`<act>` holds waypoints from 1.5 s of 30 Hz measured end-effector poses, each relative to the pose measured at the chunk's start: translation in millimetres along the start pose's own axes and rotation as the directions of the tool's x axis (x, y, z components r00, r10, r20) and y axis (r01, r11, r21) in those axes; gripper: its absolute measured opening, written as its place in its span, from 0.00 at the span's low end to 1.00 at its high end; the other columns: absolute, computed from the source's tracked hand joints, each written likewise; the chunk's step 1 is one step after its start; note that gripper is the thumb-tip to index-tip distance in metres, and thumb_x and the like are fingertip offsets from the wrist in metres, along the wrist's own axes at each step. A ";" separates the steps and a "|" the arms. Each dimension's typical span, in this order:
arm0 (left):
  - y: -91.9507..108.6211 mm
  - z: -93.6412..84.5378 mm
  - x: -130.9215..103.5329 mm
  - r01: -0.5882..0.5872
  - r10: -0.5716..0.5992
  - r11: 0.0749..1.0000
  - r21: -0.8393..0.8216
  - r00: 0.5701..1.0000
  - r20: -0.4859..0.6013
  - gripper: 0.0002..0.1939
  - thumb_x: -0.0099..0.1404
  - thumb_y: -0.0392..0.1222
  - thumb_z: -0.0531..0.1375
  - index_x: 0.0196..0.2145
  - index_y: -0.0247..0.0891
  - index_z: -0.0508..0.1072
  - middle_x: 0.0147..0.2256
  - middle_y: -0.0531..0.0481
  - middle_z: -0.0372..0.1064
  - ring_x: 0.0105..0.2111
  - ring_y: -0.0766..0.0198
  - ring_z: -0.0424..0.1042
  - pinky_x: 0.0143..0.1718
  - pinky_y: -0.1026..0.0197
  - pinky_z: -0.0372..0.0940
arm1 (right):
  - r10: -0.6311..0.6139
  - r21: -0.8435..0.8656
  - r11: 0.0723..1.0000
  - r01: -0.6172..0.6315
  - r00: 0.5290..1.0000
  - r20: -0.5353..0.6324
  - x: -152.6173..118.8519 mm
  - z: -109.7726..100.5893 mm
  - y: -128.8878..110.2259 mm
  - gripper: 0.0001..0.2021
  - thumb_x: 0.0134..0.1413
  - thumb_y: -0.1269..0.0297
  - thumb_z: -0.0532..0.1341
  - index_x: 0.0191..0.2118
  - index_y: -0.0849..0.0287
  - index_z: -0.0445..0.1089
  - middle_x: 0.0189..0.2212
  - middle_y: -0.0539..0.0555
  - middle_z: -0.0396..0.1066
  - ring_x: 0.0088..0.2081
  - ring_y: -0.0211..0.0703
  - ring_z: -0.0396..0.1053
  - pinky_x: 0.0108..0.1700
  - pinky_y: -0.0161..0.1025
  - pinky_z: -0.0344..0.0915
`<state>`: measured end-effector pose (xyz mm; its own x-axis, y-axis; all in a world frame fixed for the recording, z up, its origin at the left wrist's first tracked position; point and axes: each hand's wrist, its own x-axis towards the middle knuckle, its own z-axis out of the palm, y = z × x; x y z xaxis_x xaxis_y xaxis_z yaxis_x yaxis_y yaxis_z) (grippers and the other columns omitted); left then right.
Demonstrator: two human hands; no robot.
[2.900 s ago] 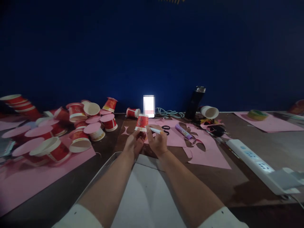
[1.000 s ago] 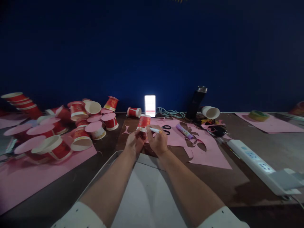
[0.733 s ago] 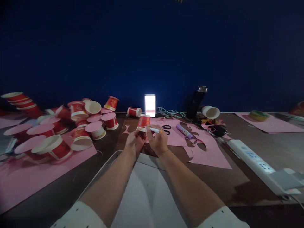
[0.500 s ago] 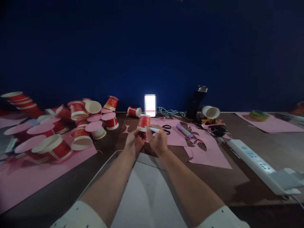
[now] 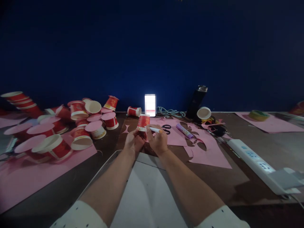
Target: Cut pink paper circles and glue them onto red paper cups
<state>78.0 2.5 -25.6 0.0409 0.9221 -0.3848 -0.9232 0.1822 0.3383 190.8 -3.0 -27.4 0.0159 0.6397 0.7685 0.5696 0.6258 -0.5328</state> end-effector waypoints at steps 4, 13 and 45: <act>0.2 -0.5 0.5 0.002 -0.002 1.000 0.000 1.000 0.001 0.09 0.62 0.33 0.53 0.25 0.32 0.67 0.23 0.48 0.66 0.22 0.69 0.65 0.25 0.66 0.63 | 0.006 0.005 1.000 -0.006 1.000 0.002 -0.4 0.2 0.8 0.11 0.57 0.60 0.57 0.36 0.58 0.74 0.34 0.56 0.75 0.32 0.40 0.71 0.38 0.37 0.67; 0.8 0.8 0.2 0.008 -0.008 1.000 0.017 1.000 0.006 0.10 0.63 0.34 0.52 0.26 0.31 0.68 0.22 0.48 0.66 0.21 0.69 0.65 0.25 0.65 0.64 | 0.012 -0.005 1.000 -0.012 1.000 0.006 0.1 -0.9 -0.5 0.11 0.58 0.59 0.56 0.37 0.58 0.74 0.33 0.56 0.75 0.33 0.41 0.71 0.39 0.38 0.67; 8.7 2.1 -4.1 0.042 -0.041 0.998 -0.035 0.999 0.028 0.08 0.61 0.35 0.54 0.25 0.33 0.67 0.22 0.49 0.66 0.20 0.68 0.64 0.24 0.63 0.65 | 0.498 0.512 0.718 -0.472 0.862 0.095 9.6 7.4 26.3 0.18 0.54 0.52 0.57 0.46 0.58 0.67 0.40 0.57 0.74 0.34 0.41 0.74 0.33 0.38 0.71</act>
<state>70.6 1.0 -19.2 0.0897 0.9229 -0.3745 -0.9336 0.2088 0.2911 199.8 22.9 -36.7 0.2195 0.9056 0.3629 -0.0193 0.3759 -0.9265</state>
